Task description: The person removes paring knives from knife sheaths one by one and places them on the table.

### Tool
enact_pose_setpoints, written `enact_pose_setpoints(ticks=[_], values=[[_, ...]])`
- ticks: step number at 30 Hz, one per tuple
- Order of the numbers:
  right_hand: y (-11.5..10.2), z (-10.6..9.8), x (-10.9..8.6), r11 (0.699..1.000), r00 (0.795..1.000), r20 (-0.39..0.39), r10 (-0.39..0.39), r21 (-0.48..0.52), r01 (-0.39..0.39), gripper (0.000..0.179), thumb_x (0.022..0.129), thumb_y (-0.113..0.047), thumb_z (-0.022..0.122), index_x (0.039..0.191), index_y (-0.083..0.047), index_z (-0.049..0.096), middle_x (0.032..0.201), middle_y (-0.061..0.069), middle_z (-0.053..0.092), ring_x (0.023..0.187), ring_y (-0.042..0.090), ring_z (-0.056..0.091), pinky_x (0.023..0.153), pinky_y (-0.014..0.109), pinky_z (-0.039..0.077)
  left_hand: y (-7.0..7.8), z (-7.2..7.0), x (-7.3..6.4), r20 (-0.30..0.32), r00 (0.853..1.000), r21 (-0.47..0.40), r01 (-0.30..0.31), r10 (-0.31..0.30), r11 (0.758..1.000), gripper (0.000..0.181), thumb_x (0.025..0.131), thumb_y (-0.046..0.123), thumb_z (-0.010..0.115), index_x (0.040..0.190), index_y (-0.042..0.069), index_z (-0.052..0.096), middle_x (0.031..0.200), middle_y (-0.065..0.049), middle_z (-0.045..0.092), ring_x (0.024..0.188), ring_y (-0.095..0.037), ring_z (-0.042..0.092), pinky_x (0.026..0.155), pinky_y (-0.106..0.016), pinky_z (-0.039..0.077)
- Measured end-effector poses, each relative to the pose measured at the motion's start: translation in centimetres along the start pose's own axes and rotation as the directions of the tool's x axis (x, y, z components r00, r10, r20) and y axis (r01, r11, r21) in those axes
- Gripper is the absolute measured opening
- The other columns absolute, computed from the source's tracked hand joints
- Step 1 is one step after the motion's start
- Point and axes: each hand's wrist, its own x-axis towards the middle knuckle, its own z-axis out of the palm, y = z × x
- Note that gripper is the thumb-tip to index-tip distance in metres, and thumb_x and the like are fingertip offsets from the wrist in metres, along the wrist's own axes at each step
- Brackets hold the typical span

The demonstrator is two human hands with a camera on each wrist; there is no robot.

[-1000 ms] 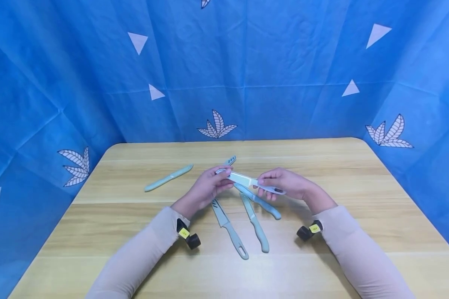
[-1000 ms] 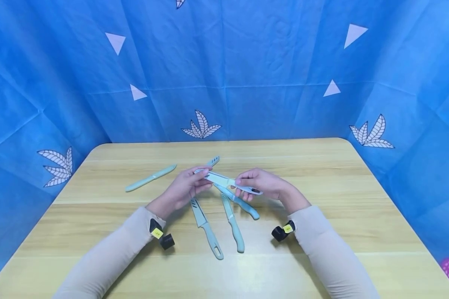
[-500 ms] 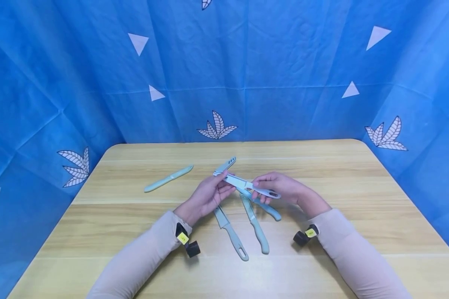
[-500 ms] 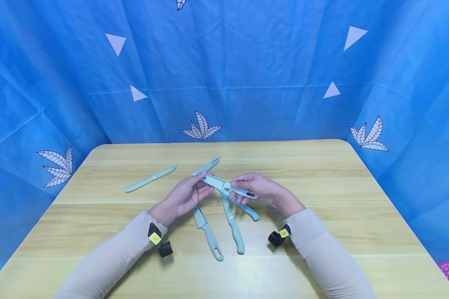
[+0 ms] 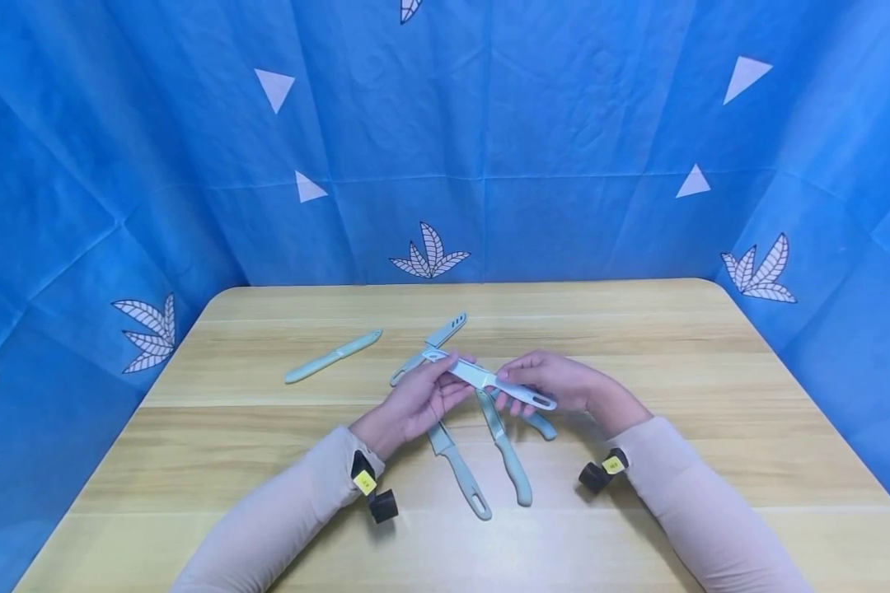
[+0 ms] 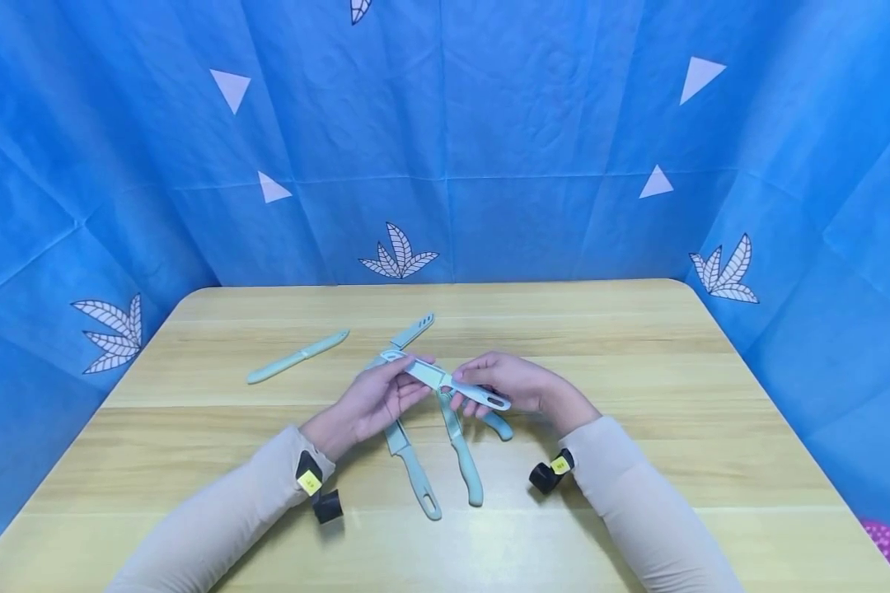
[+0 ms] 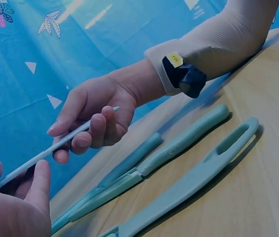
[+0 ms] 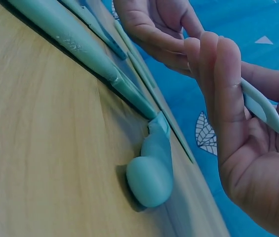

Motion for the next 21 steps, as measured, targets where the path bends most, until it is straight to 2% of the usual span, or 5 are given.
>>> enact_pose_setpoints(ticks=[6, 14, 21], values=[[0.11, -0.14, 0.09, 1.000, 1.000, 0.017, 0.011, 0.005, -0.011, 0.036, 0.103, -0.020, 0.049, 0.122, 0.008, 0.059, 0.093, 0.017, 0.070, 0.071, 0.017, 0.064, 0.059, 0.023, 0.057, -0.26, -0.07, 0.06, 0.017, 1.000, 0.006, 0.000, 0.000, 1.000, 0.030, 0.103, 0.019, 0.050, 0.121, -0.004, 0.058, 0.108, -0.020, 0.069, 0.103, -0.030, 0.067, 0.098, -0.036, 0.052], [0.05, -0.18, 0.32, 1.000, 0.999, 0.030, 0.019, 0.004, -0.019, 0.039, 0.103, -0.022, 0.050, 0.123, 0.011, 0.058, 0.088, 0.014, 0.070, 0.070, 0.017, 0.064, 0.058, 0.023, 0.057, -0.25, -0.12, 0.28, -0.001, 1.000, -0.010, 0.016, -0.016, 1.000, 0.034, 0.104, 0.018, 0.048, 0.127, -0.007, 0.054, 0.114, -0.024, 0.066, 0.106, -0.031, 0.066, 0.097, -0.036, 0.053], [0.06, -0.02, 0.23, 1.000, 0.999, 0.028, 0.019, 0.009, -0.019, 0.034, 0.102, -0.019, 0.051, 0.121, 0.008, 0.060, 0.093, 0.018, 0.071, 0.072, 0.018, 0.066, 0.062, 0.025, 0.059, -0.46, -0.13, 0.31, 0.012, 1.000, 0.006, 0.017, -0.017, 1.000, 0.036, 0.104, 0.018, 0.046, 0.130, -0.007, 0.052, 0.112, -0.022, 0.067, 0.106, -0.030, 0.066, 0.098, -0.035, 0.052]])
